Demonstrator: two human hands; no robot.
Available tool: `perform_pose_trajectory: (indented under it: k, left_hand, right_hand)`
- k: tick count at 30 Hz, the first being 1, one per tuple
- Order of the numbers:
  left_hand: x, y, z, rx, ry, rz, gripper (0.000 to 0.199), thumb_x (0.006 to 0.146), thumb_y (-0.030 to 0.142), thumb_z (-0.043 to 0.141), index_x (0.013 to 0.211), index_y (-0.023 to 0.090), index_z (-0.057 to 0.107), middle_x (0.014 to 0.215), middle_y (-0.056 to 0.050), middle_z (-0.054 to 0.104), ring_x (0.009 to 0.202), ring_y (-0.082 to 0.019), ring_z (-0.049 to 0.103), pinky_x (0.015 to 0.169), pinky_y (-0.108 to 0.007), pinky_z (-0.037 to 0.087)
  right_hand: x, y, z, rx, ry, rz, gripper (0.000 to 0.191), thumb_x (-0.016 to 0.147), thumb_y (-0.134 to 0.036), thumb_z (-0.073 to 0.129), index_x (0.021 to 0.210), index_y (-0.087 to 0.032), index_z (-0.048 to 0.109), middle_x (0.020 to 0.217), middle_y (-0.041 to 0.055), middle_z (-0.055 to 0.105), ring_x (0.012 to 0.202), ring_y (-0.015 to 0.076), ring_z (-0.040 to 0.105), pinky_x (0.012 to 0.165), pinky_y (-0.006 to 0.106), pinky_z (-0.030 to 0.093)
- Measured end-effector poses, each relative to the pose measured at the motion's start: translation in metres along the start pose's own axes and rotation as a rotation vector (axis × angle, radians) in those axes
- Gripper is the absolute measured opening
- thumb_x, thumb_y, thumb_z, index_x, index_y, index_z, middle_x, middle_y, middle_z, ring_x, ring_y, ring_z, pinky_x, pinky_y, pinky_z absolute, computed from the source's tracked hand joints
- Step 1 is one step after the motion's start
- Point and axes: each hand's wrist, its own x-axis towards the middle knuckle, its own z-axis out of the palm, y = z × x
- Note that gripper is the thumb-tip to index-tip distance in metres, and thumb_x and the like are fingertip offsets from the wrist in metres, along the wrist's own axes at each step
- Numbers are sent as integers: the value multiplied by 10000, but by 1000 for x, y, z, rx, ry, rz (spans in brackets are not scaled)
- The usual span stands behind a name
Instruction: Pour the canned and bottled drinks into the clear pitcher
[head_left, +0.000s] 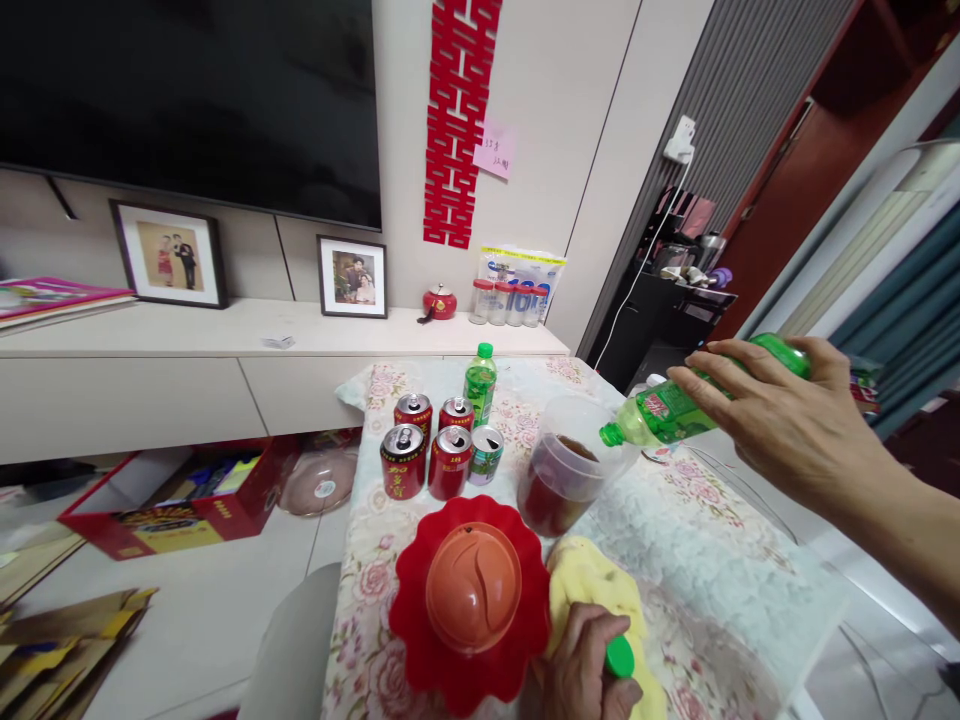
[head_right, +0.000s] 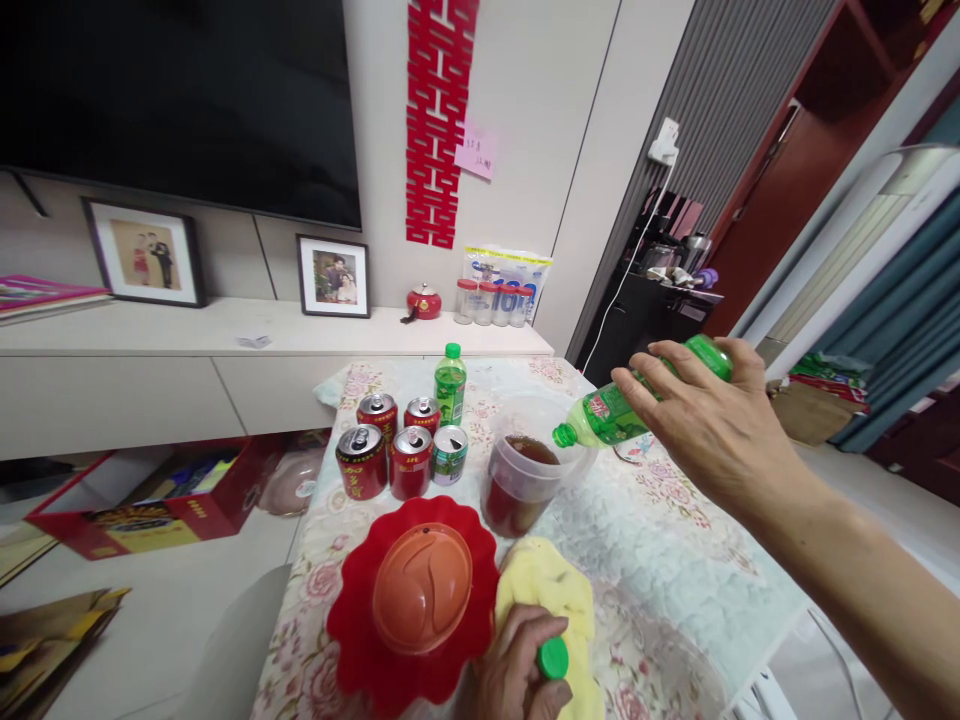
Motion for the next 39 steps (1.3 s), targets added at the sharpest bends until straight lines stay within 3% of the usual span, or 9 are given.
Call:
perform_pose_trajectory:
  k: [7,14,19,23,26,29,32,35,39]
  left_hand:
    - [1,-4,-2,-15,-20,3,455,856,250,676,1307,308,661,1203,-57,738,784,-203,742,675,-304,617]
    - [1,5,-3,-5,-40,-106,500,770,145,674,1246,293,701,1215,-65,731,946,-243,755,778,-338,626]
    - [1,7,-4,-56,-35,-118,598,688,103,672,1251,301,699,1239,-65,728,1027,-267,744,809,-335,620]
    - [0,6,-4,-169,9,-166,616,633,68,671,1194,319,721,1206,-43,733,909,-221,733,771,-285,609]
    - [3,10,-8,-330,53,-133,545,651,113,714,1162,300,749,1141,-52,740,876,-214,719,774,-289,590]
    - [12,27,-28,-547,143,-129,388,708,236,792,1096,252,786,1087,-84,742,945,-243,716,822,-319,579]
    - [30,60,-65,-781,197,-390,325,813,360,821,1109,231,790,1123,-92,762,995,-233,726,890,-332,576]
    - [53,98,-108,-959,249,-598,461,722,435,932,1104,215,798,1058,-82,807,1002,-229,744,940,-336,572]
    - [75,130,-144,-1126,259,-618,541,635,422,998,1104,226,810,1156,-76,813,1104,-215,741,1030,-307,537]
  right_hand:
    - [-4,-1,5,2,-10,25,493,993,34,408,1366,-231,591,1352,86,748,1314,302,614,1056,601,343]
    - [-11,-7,8,11,-34,68,481,975,2,465,1391,-214,570,1364,97,744,1304,315,610,1043,602,337]
    - [-18,-11,13,92,-90,193,453,978,-38,432,1357,-240,579,1334,95,755,1262,328,638,1049,635,343]
    - [-40,-14,25,302,-165,343,454,963,-269,427,1404,-300,532,1273,153,751,1125,432,676,914,689,465]
    - [-69,-23,30,677,-184,512,521,920,-493,525,1412,-322,533,1202,127,771,1036,443,728,800,613,587]
    - [-102,-46,21,1017,-259,763,695,781,-681,705,1387,-353,620,1218,70,804,1021,443,772,771,561,658]
    - [-127,-80,-3,1252,-326,887,816,667,-679,822,1389,-321,694,1338,61,774,1142,452,752,872,532,678]
    - [-136,-116,-33,1432,-361,826,757,734,-540,838,1437,-304,691,1401,75,739,1232,403,726,972,438,649]
    - [-124,-152,-60,1671,-391,721,746,758,-538,818,1452,-300,686,1386,72,744,1196,384,747,1031,422,608]
